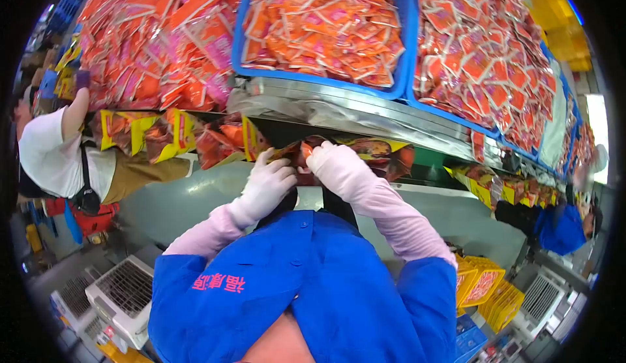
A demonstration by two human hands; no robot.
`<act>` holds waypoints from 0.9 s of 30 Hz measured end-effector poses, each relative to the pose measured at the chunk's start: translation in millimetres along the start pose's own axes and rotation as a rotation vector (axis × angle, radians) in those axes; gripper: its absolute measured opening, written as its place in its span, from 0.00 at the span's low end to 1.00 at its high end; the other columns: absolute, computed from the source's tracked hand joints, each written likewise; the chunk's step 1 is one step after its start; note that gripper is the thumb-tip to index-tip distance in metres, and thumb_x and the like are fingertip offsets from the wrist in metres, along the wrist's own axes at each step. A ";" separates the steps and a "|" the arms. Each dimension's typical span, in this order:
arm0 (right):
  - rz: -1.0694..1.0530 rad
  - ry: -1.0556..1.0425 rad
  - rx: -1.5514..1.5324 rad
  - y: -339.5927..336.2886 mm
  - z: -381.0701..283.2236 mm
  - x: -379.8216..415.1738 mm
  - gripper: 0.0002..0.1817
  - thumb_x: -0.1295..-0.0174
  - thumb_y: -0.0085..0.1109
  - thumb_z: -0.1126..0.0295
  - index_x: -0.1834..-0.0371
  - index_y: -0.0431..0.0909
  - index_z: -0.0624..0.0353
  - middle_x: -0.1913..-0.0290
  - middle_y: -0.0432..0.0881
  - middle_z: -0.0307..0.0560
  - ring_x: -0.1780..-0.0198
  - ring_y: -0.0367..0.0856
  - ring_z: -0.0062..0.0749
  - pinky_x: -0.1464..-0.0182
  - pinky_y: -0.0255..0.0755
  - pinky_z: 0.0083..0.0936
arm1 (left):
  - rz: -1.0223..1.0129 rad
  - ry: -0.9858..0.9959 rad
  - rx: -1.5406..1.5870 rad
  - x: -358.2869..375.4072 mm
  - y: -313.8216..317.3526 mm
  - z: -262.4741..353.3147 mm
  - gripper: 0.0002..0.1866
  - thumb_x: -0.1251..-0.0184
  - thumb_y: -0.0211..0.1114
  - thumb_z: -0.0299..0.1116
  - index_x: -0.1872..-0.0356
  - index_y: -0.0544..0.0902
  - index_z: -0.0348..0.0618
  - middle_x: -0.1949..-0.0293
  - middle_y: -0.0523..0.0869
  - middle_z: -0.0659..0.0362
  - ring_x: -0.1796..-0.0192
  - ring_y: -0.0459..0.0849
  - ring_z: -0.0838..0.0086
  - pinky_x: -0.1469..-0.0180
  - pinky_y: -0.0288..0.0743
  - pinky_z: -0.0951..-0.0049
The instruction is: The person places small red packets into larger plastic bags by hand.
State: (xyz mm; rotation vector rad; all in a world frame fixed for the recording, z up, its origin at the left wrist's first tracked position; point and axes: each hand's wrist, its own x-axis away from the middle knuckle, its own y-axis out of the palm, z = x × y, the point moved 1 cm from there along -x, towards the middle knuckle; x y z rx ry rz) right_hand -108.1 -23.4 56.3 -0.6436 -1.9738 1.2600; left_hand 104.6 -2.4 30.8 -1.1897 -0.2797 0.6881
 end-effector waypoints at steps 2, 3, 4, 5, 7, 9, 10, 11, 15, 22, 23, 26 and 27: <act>-0.170 0.070 0.211 32.7 -14.3 -38.9 0.08 0.41 0.61 0.71 0.63 0.88 0.60 0.60 0.89 0.51 0.56 0.90 0.39 0.58 0.84 0.38 | 0.077 0.018 -0.041 3.4 14.3 -10.6 0.01 0.45 0.62 0.30 0.72 0.81 0.50 0.73 0.80 0.63 0.61 0.84 0.69 0.31 0.70 0.50; -0.188 0.080 0.137 36.7 -18.1 -57.4 0.09 0.40 0.63 0.68 0.61 0.89 0.57 0.58 0.89 0.50 0.59 0.91 0.40 0.60 0.84 0.38 | 0.075 0.042 -0.040 2.6 8.9 -9.1 0.01 0.45 0.62 0.31 0.72 0.81 0.49 0.73 0.80 0.62 0.60 0.84 0.70 0.32 0.71 0.51; -0.374 0.092 0.158 43.6 -24.5 -89.9 0.10 0.40 0.65 0.65 0.58 0.90 0.52 0.54 0.90 0.47 0.62 0.91 0.39 0.63 0.83 0.38 | 0.073 0.059 -0.026 2.8 5.1 -5.9 0.01 0.45 0.62 0.31 0.72 0.81 0.49 0.73 0.80 0.62 0.61 0.84 0.69 0.32 0.71 0.52; -0.586 -0.012 0.211 46.8 -21.6 -98.0 0.11 0.38 0.64 0.63 0.54 0.87 0.49 0.57 0.90 0.43 0.54 0.90 0.37 0.52 0.83 0.36 | 0.077 0.087 -0.005 1.2 4.5 -3.0 0.01 0.44 0.62 0.31 0.72 0.81 0.49 0.74 0.80 0.62 0.61 0.84 0.69 0.33 0.71 0.52; -0.521 0.127 0.124 102.7 -18.7 -139.4 0.14 0.38 0.63 0.60 0.53 0.87 0.52 0.56 0.89 0.46 0.52 0.89 0.41 0.50 0.82 0.36 | 0.065 0.059 -0.014 13.8 19.4 -3.9 0.02 0.45 0.63 0.32 0.71 0.82 0.50 0.74 0.81 0.61 0.62 0.84 0.69 0.34 0.71 0.55; -0.466 0.180 0.026 109.5 -17.0 -154.0 0.16 0.37 0.62 0.58 0.52 0.87 0.54 0.54 0.89 0.50 0.50 0.88 0.45 0.48 0.81 0.37 | -0.127 -0.039 -0.038 17.1 8.4 -14.4 0.05 0.47 0.67 0.35 0.69 0.84 0.49 0.72 0.82 0.61 0.60 0.84 0.68 0.33 0.71 0.53; -0.443 0.197 -0.038 104.4 -11.5 -148.3 0.18 0.37 0.61 0.57 0.51 0.87 0.55 0.53 0.89 0.51 0.49 0.88 0.47 0.47 0.80 0.37 | -0.066 -0.052 -0.022 16.8 -1.8 -16.9 0.06 0.48 0.69 0.34 0.69 0.85 0.49 0.71 0.83 0.60 0.59 0.84 0.66 0.34 0.71 0.51; -0.380 0.213 -0.105 85.3 -4.7 -136.4 0.19 0.37 0.61 0.56 0.51 0.86 0.57 0.52 0.89 0.53 0.47 0.87 0.49 0.46 0.80 0.37 | 0.010 -0.063 -0.010 5.7 -17.5 -20.6 0.06 0.48 0.71 0.34 0.69 0.85 0.48 0.71 0.84 0.59 0.59 0.84 0.65 0.35 0.70 0.50; 0.277 0.301 -0.411 -92.1 52.4 -9.4 0.13 0.39 0.59 0.64 0.54 0.87 0.52 0.58 0.88 0.53 0.53 0.88 0.50 0.49 0.79 0.43 | 0.277 -0.092 0.011 -62.5 -61.2 -41.2 0.10 0.47 0.73 0.34 0.65 0.83 0.46 0.64 0.84 0.58 0.56 0.83 0.60 0.37 0.69 0.51; 0.747 1.101 0.100 -21.4 333.3 35.9 0.17 0.36 0.63 0.63 0.45 0.80 0.51 0.57 0.87 0.55 0.51 0.86 0.52 0.46 0.79 0.46 | 0.083 -0.335 -0.388 -262.5 29.5 -142.4 0.12 0.39 0.71 0.44 0.60 0.87 0.50 0.57 0.89 0.55 0.50 0.87 0.62 0.46 0.76 0.54; 0.693 1.078 -0.152 -10.0 344.6 33.9 0.15 0.35 0.61 0.63 0.47 0.79 0.53 0.54 0.86 0.56 0.49 0.86 0.53 0.45 0.79 0.46 | -0.023 -0.368 -0.469 -270.6 41.1 -152.8 0.12 0.39 0.69 0.45 0.60 0.88 0.52 0.57 0.90 0.54 0.50 0.88 0.62 0.47 0.77 0.52; 0.679 1.049 -0.105 -9.8 335.9 41.5 0.12 0.34 0.58 0.65 0.50 0.81 0.54 0.58 0.86 0.59 0.51 0.85 0.55 0.47 0.78 0.49 | -0.128 -0.470 -0.455 -280.0 43.9 -165.7 0.09 0.36 0.67 0.43 0.62 0.89 0.54 0.59 0.90 0.52 0.54 0.89 0.60 0.53 0.80 0.52; 0.690 1.070 -0.015 -20.1 325.3 47.9 0.11 0.33 0.56 0.66 0.52 0.81 0.55 0.59 0.86 0.60 0.52 0.85 0.57 0.48 0.78 0.50 | -0.002 -0.461 -0.360 -271.0 25.1 -151.4 0.08 0.35 0.65 0.41 0.64 0.89 0.52 0.62 0.90 0.52 0.57 0.90 0.58 0.56 0.81 0.53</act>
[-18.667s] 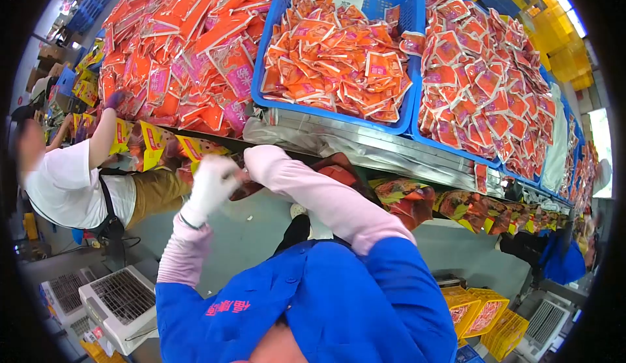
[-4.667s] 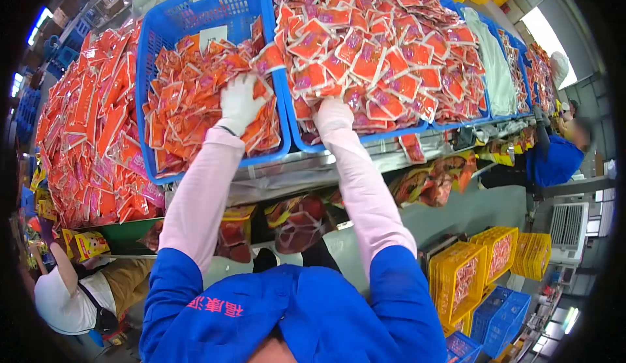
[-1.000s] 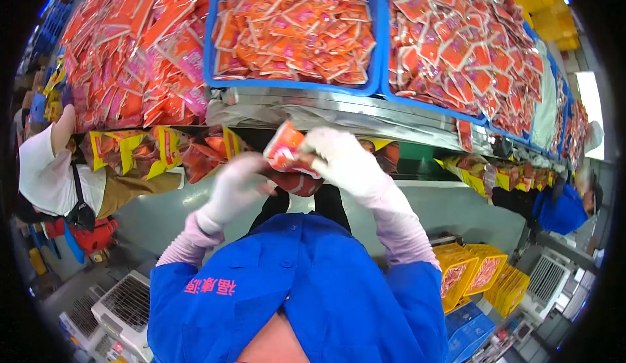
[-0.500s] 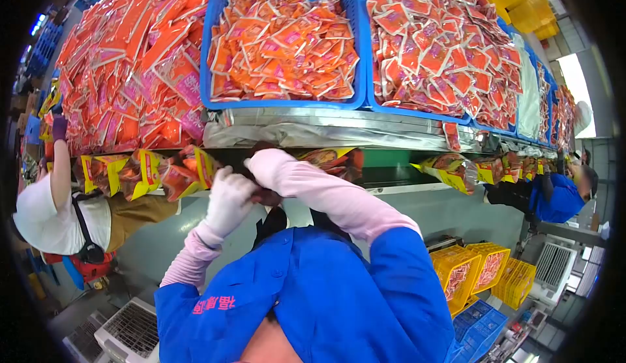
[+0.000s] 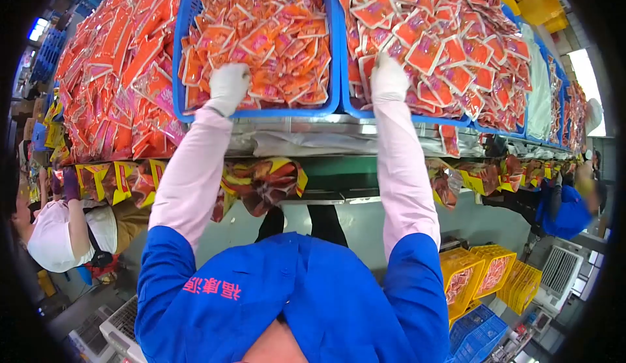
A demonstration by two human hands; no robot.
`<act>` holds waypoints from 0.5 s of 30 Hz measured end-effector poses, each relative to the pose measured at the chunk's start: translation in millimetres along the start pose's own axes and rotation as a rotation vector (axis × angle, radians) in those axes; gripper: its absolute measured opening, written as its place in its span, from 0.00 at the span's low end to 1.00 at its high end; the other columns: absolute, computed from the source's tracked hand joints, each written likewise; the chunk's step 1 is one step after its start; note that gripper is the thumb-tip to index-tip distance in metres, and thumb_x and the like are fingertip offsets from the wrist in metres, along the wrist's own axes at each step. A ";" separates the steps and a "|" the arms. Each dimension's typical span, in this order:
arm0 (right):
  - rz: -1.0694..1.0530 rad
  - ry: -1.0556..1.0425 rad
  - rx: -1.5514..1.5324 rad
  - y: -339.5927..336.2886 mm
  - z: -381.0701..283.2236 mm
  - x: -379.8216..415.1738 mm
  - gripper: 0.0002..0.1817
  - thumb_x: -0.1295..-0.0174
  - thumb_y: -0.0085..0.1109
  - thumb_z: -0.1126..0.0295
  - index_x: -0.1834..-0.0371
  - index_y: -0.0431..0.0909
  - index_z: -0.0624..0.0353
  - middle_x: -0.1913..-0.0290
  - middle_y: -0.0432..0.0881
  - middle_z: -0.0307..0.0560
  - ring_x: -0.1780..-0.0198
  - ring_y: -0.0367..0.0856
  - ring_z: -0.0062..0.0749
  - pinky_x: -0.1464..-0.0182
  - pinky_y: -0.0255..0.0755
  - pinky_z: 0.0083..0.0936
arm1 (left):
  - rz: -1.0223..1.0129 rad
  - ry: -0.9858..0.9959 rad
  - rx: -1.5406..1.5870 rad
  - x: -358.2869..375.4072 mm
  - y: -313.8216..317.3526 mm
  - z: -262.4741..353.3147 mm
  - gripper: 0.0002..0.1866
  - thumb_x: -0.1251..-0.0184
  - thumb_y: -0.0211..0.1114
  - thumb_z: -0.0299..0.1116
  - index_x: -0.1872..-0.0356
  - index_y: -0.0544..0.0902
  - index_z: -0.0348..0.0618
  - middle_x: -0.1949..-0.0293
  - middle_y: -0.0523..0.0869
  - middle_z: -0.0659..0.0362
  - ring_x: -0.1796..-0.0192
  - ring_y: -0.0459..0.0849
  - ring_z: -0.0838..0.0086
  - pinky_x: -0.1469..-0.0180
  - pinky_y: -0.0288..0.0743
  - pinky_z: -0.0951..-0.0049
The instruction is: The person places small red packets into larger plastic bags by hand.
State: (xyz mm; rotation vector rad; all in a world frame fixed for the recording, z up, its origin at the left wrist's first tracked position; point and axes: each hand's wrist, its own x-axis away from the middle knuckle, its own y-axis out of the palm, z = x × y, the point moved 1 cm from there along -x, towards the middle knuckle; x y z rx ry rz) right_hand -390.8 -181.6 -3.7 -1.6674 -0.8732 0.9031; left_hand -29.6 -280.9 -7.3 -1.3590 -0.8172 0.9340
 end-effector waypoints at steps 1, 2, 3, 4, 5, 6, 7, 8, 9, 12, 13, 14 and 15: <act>0.100 -0.084 -0.088 -10.7 9.4 3.6 0.10 0.33 0.56 0.66 0.54 0.81 0.57 0.61 0.86 0.58 0.56 0.86 0.53 0.50 0.78 0.48 | 0.181 0.036 0.226 18.0 -12.9 -6.1 0.08 0.35 0.65 0.38 0.61 0.88 0.47 0.62 0.90 0.52 0.56 0.89 0.55 0.55 0.80 0.53; 0.192 -0.164 -0.179 -20.2 17.6 10.5 0.10 0.32 0.56 0.66 0.55 0.80 0.59 0.63 0.86 0.56 0.59 0.87 0.49 0.53 0.79 0.46 | 0.289 0.155 0.525 44.2 -36.6 -8.0 0.08 0.31 0.63 0.32 0.57 0.86 0.42 0.63 0.89 0.51 0.59 0.88 0.56 0.55 0.80 0.57; 0.087 -0.078 -0.445 -38.6 10.5 17.8 0.10 0.31 0.58 0.65 0.56 0.79 0.60 0.65 0.85 0.52 0.62 0.86 0.41 0.56 0.79 0.41 | 0.065 0.001 0.867 76.6 -70.2 -3.0 0.11 0.33 0.63 0.23 0.51 0.84 0.37 0.60 0.87 0.54 0.57 0.87 0.68 0.53 0.77 0.72; -0.021 0.019 -0.707 -63.8 3.6 35.1 0.10 0.31 0.60 0.65 0.56 0.79 0.61 0.67 0.84 0.47 0.65 0.85 0.32 0.59 0.79 0.36 | 0.026 -0.014 0.909 113.0 -97.6 -2.7 0.12 0.33 0.62 0.20 0.51 0.85 0.37 0.61 0.87 0.56 0.57 0.86 0.70 0.53 0.77 0.74; -0.183 0.092 -1.183 -86.0 -17.0 56.6 0.09 0.32 0.63 0.65 0.58 0.79 0.58 0.68 0.80 0.38 0.66 0.78 0.19 0.63 0.75 0.26 | -0.008 -0.026 0.953 149.2 -120.6 -2.2 0.13 0.33 0.60 0.18 0.50 0.85 0.38 0.61 0.87 0.57 0.57 0.85 0.73 0.52 0.76 0.75; -0.223 0.062 -1.221 -93.8 -34.4 71.6 0.08 0.32 0.64 0.66 0.58 0.79 0.58 0.67 0.80 0.36 0.66 0.76 0.18 0.63 0.73 0.24 | 0.074 0.054 0.900 182.8 -139.1 3.7 0.17 0.37 0.59 0.13 0.50 0.86 0.39 0.59 0.89 0.55 0.56 0.87 0.71 0.50 0.78 0.73; -0.263 0.037 -1.258 -99.0 -53.2 90.2 0.07 0.33 0.65 0.67 0.58 0.79 0.57 0.66 0.80 0.34 0.66 0.75 0.18 0.63 0.72 0.22 | 0.058 0.079 0.912 213.5 -138.4 6.3 0.09 0.37 0.61 0.14 0.59 0.84 0.37 0.60 0.89 0.54 0.60 0.88 0.67 0.55 0.80 0.72; -0.259 0.009 -1.212 -103.6 -81.7 111.7 0.08 0.34 0.67 0.66 0.59 0.79 0.56 0.66 0.79 0.32 0.65 0.74 0.16 0.61 0.70 0.19 | 0.097 0.233 0.960 236.1 -124.9 6.1 0.12 0.42 0.61 0.13 0.60 0.84 0.38 0.58 0.90 0.54 0.57 0.89 0.68 0.53 0.82 0.70; -0.248 -0.124 -1.237 -96.8 -105.3 132.1 0.08 0.34 0.67 0.67 0.60 0.79 0.55 0.66 0.79 0.32 0.64 0.74 0.16 0.59 0.70 0.18 | 0.082 0.255 0.871 260.7 -101.2 3.6 0.13 0.44 0.63 0.14 0.60 0.84 0.40 0.57 0.90 0.53 0.55 0.91 0.65 0.54 0.84 0.67; -0.452 -0.280 -1.105 -96.0 -178.6 196.3 0.03 0.33 0.63 0.75 0.62 0.78 0.58 0.66 0.81 0.38 0.62 0.77 0.17 0.56 0.74 0.22 | -0.174 0.243 0.347 276.0 -51.5 6.4 0.10 0.40 0.69 0.31 0.58 0.85 0.42 0.57 0.89 0.53 0.52 0.88 0.60 0.47 0.81 0.64; -0.497 -0.464 -1.053 -84.3 -191.5 210.5 0.03 0.34 0.62 0.77 0.60 0.78 0.58 0.67 0.81 0.41 0.63 0.78 0.20 0.55 0.75 0.24 | -0.165 0.236 0.347 274.8 -51.1 4.5 0.10 0.40 0.69 0.31 0.58 0.85 0.42 0.57 0.89 0.53 0.52 0.88 0.60 0.47 0.81 0.64; -0.633 -0.515 -0.993 -74.1 -203.9 223.9 0.05 0.36 0.60 0.77 0.58 0.79 0.57 0.67 0.81 0.47 0.64 0.81 0.29 0.55 0.77 0.27 | -0.195 0.263 0.253 276.1 -50.6 3.1 0.10 0.40 0.68 0.33 0.58 0.85 0.43 0.58 0.88 0.54 0.53 0.87 0.61 0.45 0.79 0.63; -0.656 -0.605 -0.867 -60.0 -214.9 235.2 0.05 0.36 0.60 0.74 0.58 0.78 0.56 0.65 0.82 0.51 0.63 0.85 0.40 0.57 0.78 0.31 | -0.225 0.288 0.161 279.6 -50.2 0.4 0.11 0.39 0.67 0.36 0.59 0.86 0.44 0.59 0.87 0.55 0.54 0.85 0.62 0.43 0.77 0.62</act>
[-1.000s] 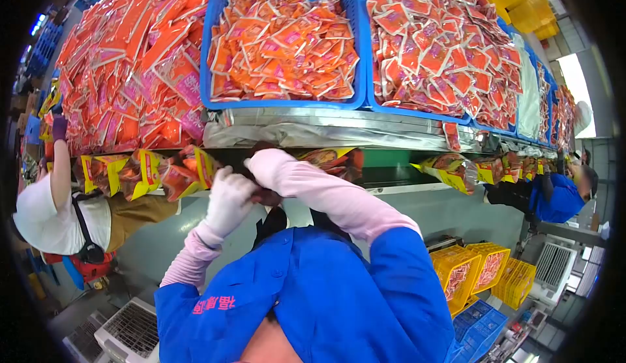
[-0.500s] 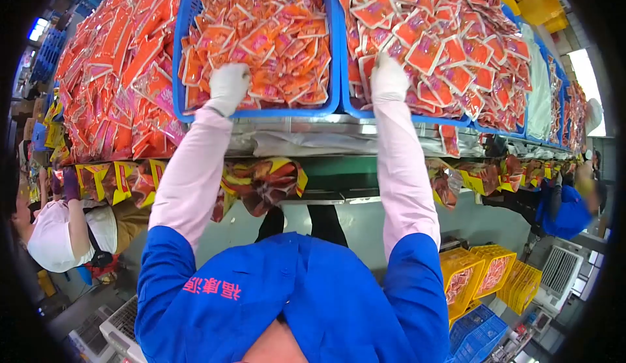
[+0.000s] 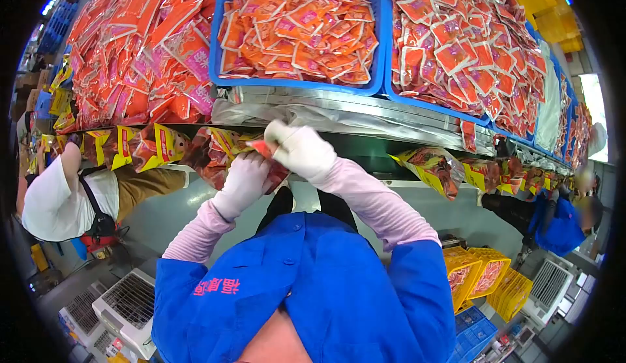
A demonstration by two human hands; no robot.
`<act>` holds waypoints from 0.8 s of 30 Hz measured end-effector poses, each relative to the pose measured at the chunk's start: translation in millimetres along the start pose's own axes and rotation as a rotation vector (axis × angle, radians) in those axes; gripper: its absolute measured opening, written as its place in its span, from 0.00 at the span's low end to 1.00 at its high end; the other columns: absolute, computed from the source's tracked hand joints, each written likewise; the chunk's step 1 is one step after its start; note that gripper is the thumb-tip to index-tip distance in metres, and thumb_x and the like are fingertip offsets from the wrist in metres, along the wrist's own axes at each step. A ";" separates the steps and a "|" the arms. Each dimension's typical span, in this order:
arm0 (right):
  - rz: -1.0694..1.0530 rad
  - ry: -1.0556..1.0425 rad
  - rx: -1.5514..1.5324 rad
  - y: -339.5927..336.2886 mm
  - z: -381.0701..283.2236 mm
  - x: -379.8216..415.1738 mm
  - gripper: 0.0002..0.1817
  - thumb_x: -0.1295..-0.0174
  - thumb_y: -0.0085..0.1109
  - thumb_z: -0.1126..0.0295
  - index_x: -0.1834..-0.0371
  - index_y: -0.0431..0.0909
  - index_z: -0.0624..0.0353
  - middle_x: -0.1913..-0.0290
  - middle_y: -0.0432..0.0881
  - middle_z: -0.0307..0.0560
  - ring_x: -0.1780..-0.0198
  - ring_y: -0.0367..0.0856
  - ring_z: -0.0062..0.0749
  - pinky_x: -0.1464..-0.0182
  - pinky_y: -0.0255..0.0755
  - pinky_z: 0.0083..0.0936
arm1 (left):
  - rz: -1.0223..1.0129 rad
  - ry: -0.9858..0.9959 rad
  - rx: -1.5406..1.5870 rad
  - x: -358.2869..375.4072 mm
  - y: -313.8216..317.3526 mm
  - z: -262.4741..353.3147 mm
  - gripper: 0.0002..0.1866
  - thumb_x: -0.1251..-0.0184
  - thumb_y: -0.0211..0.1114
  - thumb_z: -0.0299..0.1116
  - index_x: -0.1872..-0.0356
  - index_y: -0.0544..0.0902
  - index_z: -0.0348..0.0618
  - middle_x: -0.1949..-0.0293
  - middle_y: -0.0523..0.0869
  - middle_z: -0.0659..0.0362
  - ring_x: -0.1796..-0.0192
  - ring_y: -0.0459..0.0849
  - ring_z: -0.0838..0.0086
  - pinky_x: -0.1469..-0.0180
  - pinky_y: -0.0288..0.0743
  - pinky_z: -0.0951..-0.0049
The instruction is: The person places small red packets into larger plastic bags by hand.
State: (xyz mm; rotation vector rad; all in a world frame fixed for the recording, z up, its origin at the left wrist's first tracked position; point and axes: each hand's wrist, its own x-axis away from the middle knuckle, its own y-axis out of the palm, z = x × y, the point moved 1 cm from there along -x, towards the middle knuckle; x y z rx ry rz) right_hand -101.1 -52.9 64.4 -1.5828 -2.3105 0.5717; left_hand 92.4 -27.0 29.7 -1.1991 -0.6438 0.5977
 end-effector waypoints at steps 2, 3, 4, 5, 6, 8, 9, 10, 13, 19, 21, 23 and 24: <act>-0.274 -0.146 0.320 33.2 8.7 -8.6 0.06 0.34 0.58 0.67 0.59 0.78 0.56 0.64 0.85 0.54 0.62 0.87 0.52 0.61 0.80 0.41 | 0.089 0.074 -0.049 19.0 -4.5 -12.6 0.10 0.41 0.66 0.36 0.62 0.86 0.44 0.62 0.87 0.56 0.55 0.85 0.62 0.44 0.77 0.62; -0.317 -0.295 0.495 60.9 27.1 -6.7 0.05 0.34 0.55 0.68 0.60 0.77 0.56 0.63 0.86 0.52 0.60 0.88 0.52 0.60 0.82 0.41 | 0.173 0.161 -0.100 27.9 -7.1 -20.9 0.08 0.43 0.66 0.36 0.66 0.86 0.45 0.65 0.86 0.57 0.56 0.85 0.62 0.45 0.76 0.61; -0.580 -0.160 0.696 71.0 16.7 -11.4 0.09 0.36 0.57 0.67 0.57 0.83 0.52 0.64 0.88 0.48 0.58 0.89 0.47 0.57 0.83 0.40 | 0.067 0.229 -0.158 33.6 13.4 -36.3 0.06 0.46 0.66 0.36 0.72 0.85 0.47 0.69 0.86 0.57 0.58 0.86 0.63 0.48 0.75 0.62; -0.724 0.234 0.639 116.8 53.4 -22.5 0.11 0.37 0.57 0.66 0.57 0.87 0.51 0.58 0.90 0.51 0.54 0.90 0.47 0.53 0.83 0.41 | 0.085 0.251 -0.160 31.5 12.2 -32.7 0.06 0.46 0.66 0.36 0.72 0.85 0.47 0.69 0.86 0.57 0.58 0.86 0.63 0.48 0.75 0.62; -0.900 0.236 0.723 163.7 106.3 -35.7 0.11 0.39 0.60 0.64 0.58 0.89 0.51 0.53 0.90 0.53 0.51 0.90 0.47 0.50 0.83 0.42 | 0.074 0.260 -0.077 30.5 8.9 -28.5 0.05 0.46 0.66 0.35 0.73 0.86 0.47 0.70 0.87 0.57 0.60 0.86 0.63 0.48 0.75 0.62; -0.810 0.200 0.596 160.9 89.2 -65.3 0.12 0.42 0.66 0.62 0.57 0.88 0.50 0.54 0.91 0.50 0.52 0.90 0.44 0.50 0.82 0.38 | 0.072 0.293 0.009 35.8 12.0 -18.8 0.05 0.46 0.66 0.35 0.75 0.86 0.47 0.71 0.87 0.57 0.62 0.86 0.63 0.49 0.75 0.63; -0.791 0.043 0.607 177.3 101.7 -60.7 0.12 0.41 0.64 0.62 0.56 0.88 0.50 0.55 0.91 0.50 0.52 0.90 0.44 0.49 0.81 0.38 | 0.080 0.236 -0.005 38.5 17.7 -23.0 0.06 0.45 0.66 0.36 0.75 0.86 0.47 0.71 0.87 0.58 0.63 0.86 0.63 0.50 0.75 0.64; -0.766 -0.110 0.618 180.4 107.5 -54.4 0.12 0.39 0.63 0.62 0.56 0.87 0.51 0.56 0.91 0.50 0.53 0.89 0.45 0.49 0.81 0.37 | 0.086 0.186 -0.019 37.2 20.9 -28.8 0.07 0.44 0.67 0.38 0.74 0.85 0.48 0.72 0.87 0.58 0.65 0.86 0.63 0.50 0.75 0.65; -0.677 0.046 0.581 103.3 44.1 -53.1 0.15 0.40 0.61 0.62 0.54 0.86 0.57 0.57 0.89 0.51 0.52 0.88 0.48 0.48 0.80 0.43 | -0.041 0.190 0.060 40.2 -11.1 -33.4 0.12 0.44 0.72 0.44 0.72 0.86 0.48 0.72 0.85 0.56 0.64 0.85 0.57 0.54 0.77 0.60; 0.649 0.576 0.652 -233.4 106.2 6.3 0.18 0.38 0.64 0.63 0.45 0.85 0.53 0.58 0.88 0.56 0.52 0.88 0.50 0.49 0.82 0.43 | 0.383 0.077 0.141 -116.5 -79.3 -13.6 0.05 0.41 0.69 0.32 0.68 0.83 0.45 0.66 0.85 0.52 0.58 0.84 0.54 0.53 0.76 0.55; 0.846 0.529 0.979 -296.1 186.3 18.3 0.16 0.37 0.64 0.60 0.48 0.82 0.51 0.57 0.86 0.57 0.51 0.85 0.53 0.46 0.80 0.46 | 0.462 0.076 -0.001 -201.9 -46.2 -31.7 0.09 0.39 0.70 0.36 0.61 0.85 0.44 0.61 0.86 0.55 0.53 0.86 0.59 0.49 0.78 0.57; 0.807 0.511 1.096 -319.0 261.6 23.2 0.13 0.36 0.63 0.62 0.50 0.83 0.53 0.60 0.87 0.56 0.53 0.86 0.53 0.47 0.80 0.45 | 0.284 -0.120 -0.259 -266.9 -18.2 -36.9 0.10 0.35 0.67 0.38 0.59 0.88 0.46 0.60 0.89 0.54 0.53 0.89 0.62 0.51 0.80 0.55; 0.801 0.507 1.074 -318.8 266.8 20.2 0.13 0.36 0.63 0.62 0.50 0.83 0.53 0.60 0.87 0.56 0.53 0.86 0.53 0.47 0.80 0.45 | 0.270 -0.131 -0.275 -285.3 -3.7 -45.6 0.10 0.35 0.67 0.38 0.59 0.88 0.46 0.60 0.89 0.54 0.53 0.89 0.62 0.51 0.80 0.55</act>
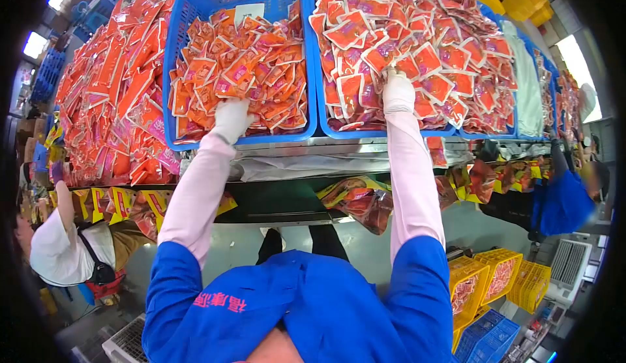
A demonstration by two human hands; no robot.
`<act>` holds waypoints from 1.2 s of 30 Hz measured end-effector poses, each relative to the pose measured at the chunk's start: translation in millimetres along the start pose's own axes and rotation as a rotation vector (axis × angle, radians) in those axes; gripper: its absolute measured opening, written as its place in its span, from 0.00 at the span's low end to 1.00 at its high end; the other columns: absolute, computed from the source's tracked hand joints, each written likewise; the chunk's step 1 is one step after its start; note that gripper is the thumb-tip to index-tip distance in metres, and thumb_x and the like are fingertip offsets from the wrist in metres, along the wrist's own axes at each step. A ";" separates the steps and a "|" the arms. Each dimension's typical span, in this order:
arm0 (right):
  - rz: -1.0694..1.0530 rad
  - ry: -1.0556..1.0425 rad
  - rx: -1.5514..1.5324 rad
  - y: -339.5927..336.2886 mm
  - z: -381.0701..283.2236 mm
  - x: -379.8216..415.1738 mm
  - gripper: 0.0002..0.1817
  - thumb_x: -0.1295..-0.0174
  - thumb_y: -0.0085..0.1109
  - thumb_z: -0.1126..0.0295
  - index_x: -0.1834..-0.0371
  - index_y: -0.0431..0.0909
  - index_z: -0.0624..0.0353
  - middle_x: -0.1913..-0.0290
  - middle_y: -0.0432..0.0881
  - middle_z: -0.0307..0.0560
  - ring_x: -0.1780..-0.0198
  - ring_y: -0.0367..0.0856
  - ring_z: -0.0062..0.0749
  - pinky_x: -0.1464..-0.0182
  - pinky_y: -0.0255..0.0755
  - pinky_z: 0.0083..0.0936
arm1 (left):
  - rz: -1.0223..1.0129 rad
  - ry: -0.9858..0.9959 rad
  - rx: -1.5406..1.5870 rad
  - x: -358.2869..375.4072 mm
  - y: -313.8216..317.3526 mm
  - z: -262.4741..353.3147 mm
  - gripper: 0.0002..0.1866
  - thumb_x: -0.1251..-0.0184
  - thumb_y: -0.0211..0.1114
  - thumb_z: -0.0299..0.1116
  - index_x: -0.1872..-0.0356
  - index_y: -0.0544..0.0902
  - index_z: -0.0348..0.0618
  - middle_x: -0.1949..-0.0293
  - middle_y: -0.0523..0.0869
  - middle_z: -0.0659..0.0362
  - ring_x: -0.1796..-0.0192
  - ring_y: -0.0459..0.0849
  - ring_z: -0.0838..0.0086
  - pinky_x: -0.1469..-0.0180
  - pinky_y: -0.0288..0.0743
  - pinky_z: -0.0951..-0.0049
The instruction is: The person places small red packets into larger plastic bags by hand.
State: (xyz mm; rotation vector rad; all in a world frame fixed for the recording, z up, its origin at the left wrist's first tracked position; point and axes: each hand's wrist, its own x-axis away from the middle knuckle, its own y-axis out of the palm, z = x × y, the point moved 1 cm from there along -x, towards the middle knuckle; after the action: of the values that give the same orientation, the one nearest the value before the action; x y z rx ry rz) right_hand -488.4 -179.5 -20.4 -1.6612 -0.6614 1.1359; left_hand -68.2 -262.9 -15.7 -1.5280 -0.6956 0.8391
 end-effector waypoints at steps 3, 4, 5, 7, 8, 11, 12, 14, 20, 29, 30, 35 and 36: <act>-0.207 -0.012 -0.157 -16.8 6.7 8.6 0.10 0.35 0.60 0.67 0.54 0.83 0.56 0.64 0.88 0.54 0.56 0.87 0.54 0.49 0.80 0.46 | -0.213 -0.163 -0.055 -11.1 53.2 -2.6 0.10 0.37 0.61 0.35 0.63 0.89 0.48 0.62 0.92 0.50 0.58 0.91 0.53 0.52 0.82 0.51; -0.171 -0.027 -0.215 -30.4 8.5 13.1 0.10 0.34 0.59 0.67 0.54 0.83 0.57 0.66 0.88 0.52 0.59 0.88 0.49 0.52 0.79 0.44 | -0.137 -0.164 0.075 -3.0 34.1 -3.6 0.13 0.31 0.56 0.34 0.61 0.91 0.49 0.64 0.92 0.51 0.60 0.92 0.56 0.55 0.83 0.53; -0.138 -0.038 -0.260 -49.0 14.3 19.8 0.09 0.33 0.59 0.67 0.55 0.83 0.58 0.68 0.88 0.50 0.63 0.88 0.45 0.55 0.79 0.42 | -0.194 -0.221 0.089 -0.4 23.4 -9.3 0.14 0.31 0.55 0.33 0.57 0.90 0.51 0.63 0.91 0.51 0.59 0.91 0.55 0.53 0.83 0.53; -0.177 0.118 -0.950 -101.3 12.4 51.1 0.12 0.31 0.61 0.63 0.54 0.83 0.61 0.71 0.86 0.42 0.68 0.82 0.29 0.62 0.74 0.32 | 0.080 -0.105 0.326 29.1 -31.8 -4.1 0.11 0.32 0.59 0.31 0.56 0.87 0.42 0.61 0.89 0.45 0.56 0.90 0.55 0.55 0.81 0.56; -0.348 0.300 -1.123 -119.4 13.4 66.1 0.15 0.31 0.63 0.60 0.51 0.83 0.62 0.71 0.83 0.34 0.69 0.75 0.19 0.65 0.68 0.23 | 0.043 -0.127 0.476 46.3 -61.6 6.8 0.09 0.35 0.61 0.27 0.58 0.85 0.36 0.62 0.88 0.44 0.58 0.90 0.60 0.57 0.80 0.60; -0.488 0.353 -1.313 -183.9 2.4 123.6 0.11 0.31 0.63 0.65 0.51 0.83 0.59 0.65 0.83 0.31 0.66 0.75 0.16 0.62 0.69 0.20 | -0.137 -0.037 1.096 113.2 -141.1 101.9 0.12 0.45 0.68 0.19 0.60 0.88 0.42 0.60 0.89 0.55 0.56 0.88 0.73 0.53 0.82 0.70; -0.522 0.304 -1.282 -193.3 -4.0 144.4 0.10 0.31 0.63 0.67 0.52 0.83 0.58 0.65 0.84 0.32 0.64 0.76 0.16 0.61 0.71 0.21 | -0.167 0.241 1.072 130.9 -137.5 124.2 0.13 0.48 0.70 0.18 0.62 0.88 0.44 0.57 0.89 0.56 0.53 0.89 0.66 0.49 0.83 0.68; -0.527 0.128 -1.198 -208.6 -26.2 183.0 0.07 0.33 0.64 0.71 0.54 0.83 0.58 0.67 0.83 0.34 0.64 0.78 0.19 0.61 0.73 0.23 | -0.100 0.441 0.852 159.2 -114.9 175.7 0.08 0.44 0.71 0.27 0.63 0.85 0.47 0.61 0.88 0.58 0.55 0.88 0.61 0.51 0.82 0.61; -1.083 -0.459 -0.324 -154.4 -105.2 259.4 0.10 0.36 0.60 0.71 0.54 0.86 0.58 0.56 0.89 0.53 0.53 0.89 0.47 0.52 0.82 0.34 | -0.074 0.648 0.590 192.6 -62.4 166.5 0.09 0.47 0.70 0.35 0.68 0.85 0.42 0.65 0.88 0.56 0.57 0.86 0.60 0.39 0.77 0.60; -1.371 -0.556 0.128 -51.8 -174.6 276.2 0.13 0.38 0.62 0.63 0.54 0.87 0.54 0.50 0.88 0.53 0.47 0.87 0.48 0.45 0.79 0.40 | -0.106 0.709 0.191 226.5 -52.4 121.6 0.03 0.48 0.63 0.31 0.78 0.84 0.48 0.78 0.84 0.57 0.67 0.87 0.63 0.31 0.71 0.60; -1.364 -0.580 0.115 -66.8 -181.1 268.4 0.13 0.38 0.62 0.62 0.55 0.87 0.55 0.51 0.88 0.53 0.47 0.86 0.48 0.44 0.79 0.40 | -0.108 0.687 0.207 229.0 -47.7 114.1 0.03 0.48 0.63 0.31 0.78 0.84 0.48 0.77 0.84 0.57 0.67 0.87 0.63 0.31 0.71 0.59; -0.733 -0.579 -0.277 -176.9 -151.0 165.3 0.12 0.40 0.62 0.60 0.62 0.85 0.57 0.61 0.89 0.53 0.56 0.87 0.54 0.50 0.80 0.45 | -0.371 0.563 0.382 215.8 -89.8 78.9 0.05 0.44 0.69 0.38 0.72 0.86 0.50 0.72 0.86 0.58 0.65 0.87 0.58 0.49 0.80 0.57; -0.543 -0.423 -0.360 -156.9 -134.0 131.8 0.12 0.39 0.62 0.61 0.62 0.85 0.57 0.62 0.89 0.55 0.57 0.88 0.54 0.51 0.80 0.45 | -0.408 0.479 0.463 195.0 -110.2 78.3 0.07 0.43 0.69 0.39 0.70 0.86 0.49 0.71 0.86 0.58 0.62 0.87 0.57 0.50 0.80 0.55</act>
State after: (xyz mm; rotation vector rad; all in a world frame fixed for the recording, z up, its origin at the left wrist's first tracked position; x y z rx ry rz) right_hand -299.0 -67.2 86.6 -1.3921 -1.5575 1.0022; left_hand -19.8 -45.9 66.9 -1.0555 -0.3980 0.2753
